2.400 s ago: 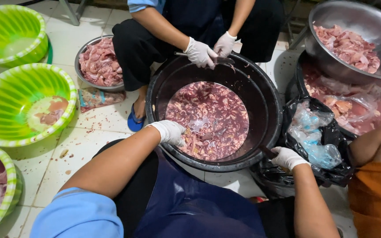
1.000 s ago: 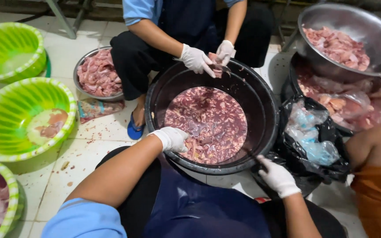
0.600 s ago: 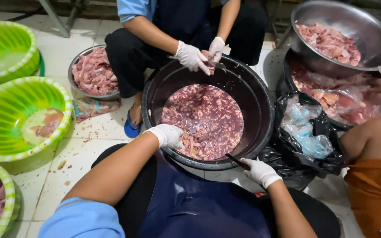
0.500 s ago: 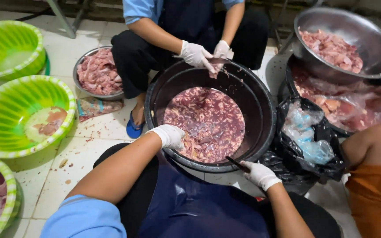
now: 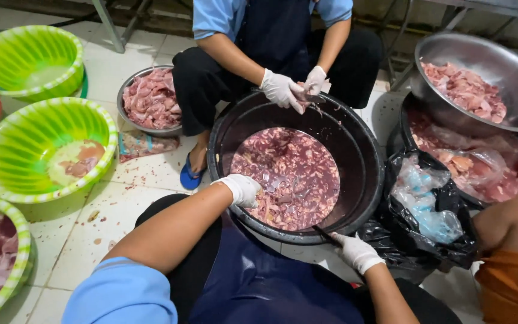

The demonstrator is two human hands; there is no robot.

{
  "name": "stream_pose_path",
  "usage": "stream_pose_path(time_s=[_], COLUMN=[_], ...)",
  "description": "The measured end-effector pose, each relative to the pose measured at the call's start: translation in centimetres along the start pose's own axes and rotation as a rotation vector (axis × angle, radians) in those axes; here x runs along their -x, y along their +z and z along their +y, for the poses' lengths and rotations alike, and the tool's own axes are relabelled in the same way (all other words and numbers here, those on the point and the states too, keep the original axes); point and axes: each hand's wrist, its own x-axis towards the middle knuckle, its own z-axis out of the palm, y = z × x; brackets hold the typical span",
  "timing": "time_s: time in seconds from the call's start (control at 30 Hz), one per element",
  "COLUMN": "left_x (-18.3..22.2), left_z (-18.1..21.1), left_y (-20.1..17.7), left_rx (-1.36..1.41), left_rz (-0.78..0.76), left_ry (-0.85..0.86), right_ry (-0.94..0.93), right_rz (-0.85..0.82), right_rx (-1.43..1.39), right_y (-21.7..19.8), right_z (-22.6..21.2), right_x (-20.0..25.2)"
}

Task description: Workers are manually trimming and sorting raw chicken pieces in a production environment.

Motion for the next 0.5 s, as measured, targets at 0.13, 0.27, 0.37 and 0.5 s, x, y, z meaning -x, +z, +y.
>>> stream_pose_path(time_s=[0.13, 0.27, 0.37, 0.5], left_x=[-1.3, -2.2, -1.7, -1.2], left_z=[-0.6, -0.9, -0.9, -0.6], left_y=[1.1, 2.0, 1.8, 1.3], left_rx=[0.022, 0.047, 0.045, 0.056], left_rz=[0.040, 0.097, 0.093, 0.083], left_ry=[0.013, 0.023, 0.031, 0.022], right_ry=[-0.037, -0.021, -0.018, -0.024], right_rz=[0.024, 0.014, 0.015, 0.015], right_rx=[-0.012, -0.023, 0.033, 0.029], right_y=[-0.3, -0.5, -0.3, -0.1], right_z=[-0.5, -0.6, -0.6, -0.3], right_x=[0.4, 0.4, 0.2, -0.5])
